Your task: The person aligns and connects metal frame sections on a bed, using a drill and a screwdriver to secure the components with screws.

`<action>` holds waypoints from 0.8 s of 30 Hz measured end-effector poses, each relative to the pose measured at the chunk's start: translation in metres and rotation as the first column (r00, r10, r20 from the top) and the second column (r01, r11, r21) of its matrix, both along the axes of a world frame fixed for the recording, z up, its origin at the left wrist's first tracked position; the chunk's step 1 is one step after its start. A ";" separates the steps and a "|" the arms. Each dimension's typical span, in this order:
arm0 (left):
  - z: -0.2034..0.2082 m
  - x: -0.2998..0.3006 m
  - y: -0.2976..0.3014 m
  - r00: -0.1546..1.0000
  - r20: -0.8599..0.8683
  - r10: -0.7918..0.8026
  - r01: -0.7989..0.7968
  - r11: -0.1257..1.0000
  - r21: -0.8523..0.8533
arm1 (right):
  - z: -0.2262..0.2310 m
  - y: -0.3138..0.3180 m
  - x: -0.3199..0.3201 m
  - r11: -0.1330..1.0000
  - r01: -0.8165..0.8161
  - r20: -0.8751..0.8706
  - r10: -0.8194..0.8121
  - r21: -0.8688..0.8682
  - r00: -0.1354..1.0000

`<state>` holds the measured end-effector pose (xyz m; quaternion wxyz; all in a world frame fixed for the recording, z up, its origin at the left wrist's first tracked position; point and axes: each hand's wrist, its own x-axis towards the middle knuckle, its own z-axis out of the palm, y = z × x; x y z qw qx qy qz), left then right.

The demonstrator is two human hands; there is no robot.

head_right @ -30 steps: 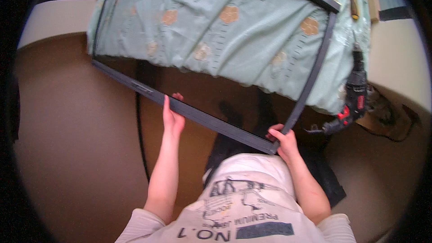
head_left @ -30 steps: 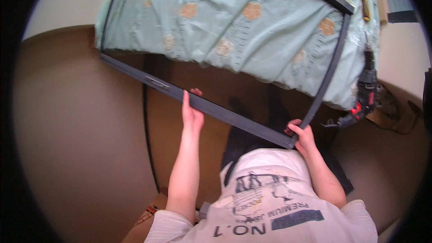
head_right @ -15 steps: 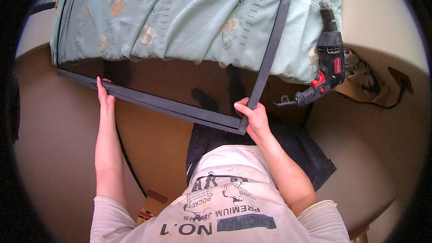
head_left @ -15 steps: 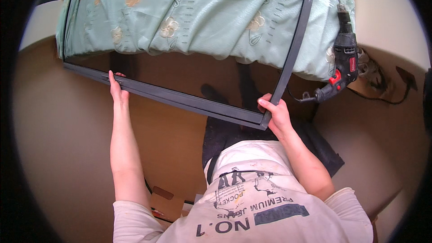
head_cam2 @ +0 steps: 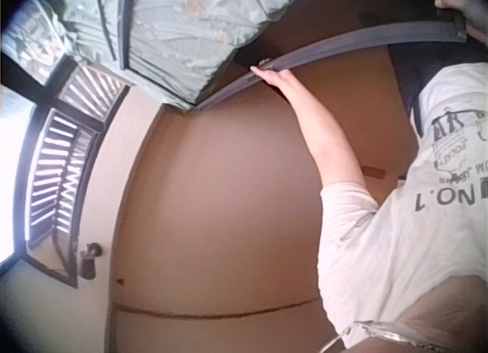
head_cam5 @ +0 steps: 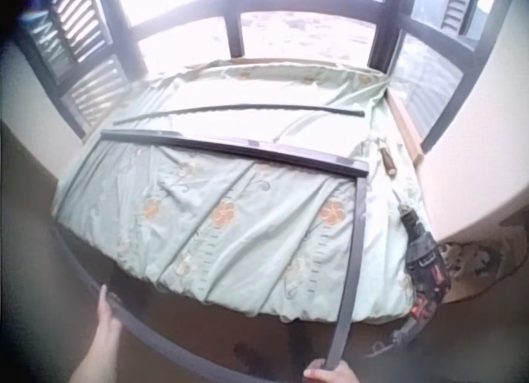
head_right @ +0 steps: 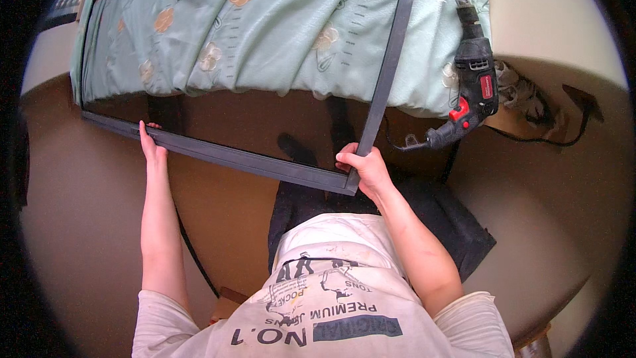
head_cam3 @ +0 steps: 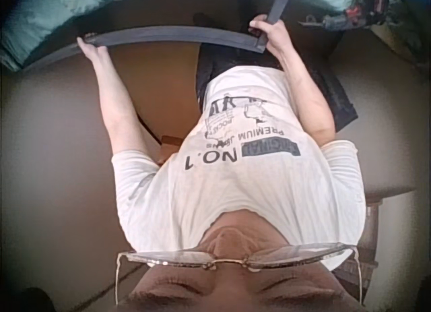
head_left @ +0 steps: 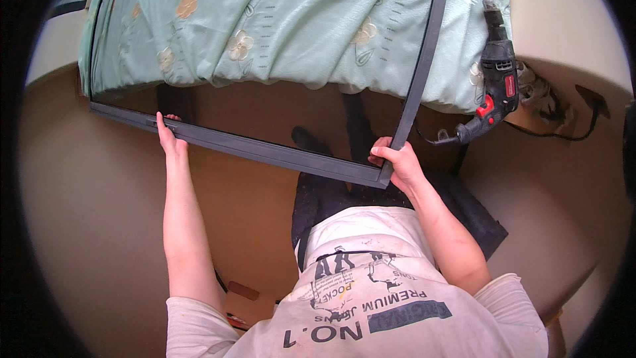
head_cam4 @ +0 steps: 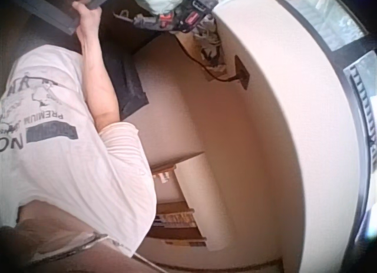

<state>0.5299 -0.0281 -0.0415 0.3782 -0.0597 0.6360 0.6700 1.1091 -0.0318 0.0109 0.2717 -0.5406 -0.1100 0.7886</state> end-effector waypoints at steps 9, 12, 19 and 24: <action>0.005 0.010 0.008 0.999 -0.004 0.040 -0.041 0.999 -0.014 | 0.007 0.000 -0.011 0.988 0.147 0.134 -0.139 -0.048 0.981; 0.009 0.012 0.010 0.999 -0.001 0.038 -0.038 0.999 -0.006 | 0.006 -0.003 -0.006 0.988 0.153 0.112 -0.148 -0.034 0.983; 0.022 0.027 0.002 0.996 0.053 0.068 -0.066 0.996 -0.053 | -0.004 -0.001 0.010 0.997 -0.071 -0.021 0.072 0.025 0.997; 0.037 0.073 -0.011 0.983 0.183 -0.013 0.008 1.000 0.025 | 0.024 -0.019 0.009 0.995 -0.098 -0.032 0.098 -0.010 0.995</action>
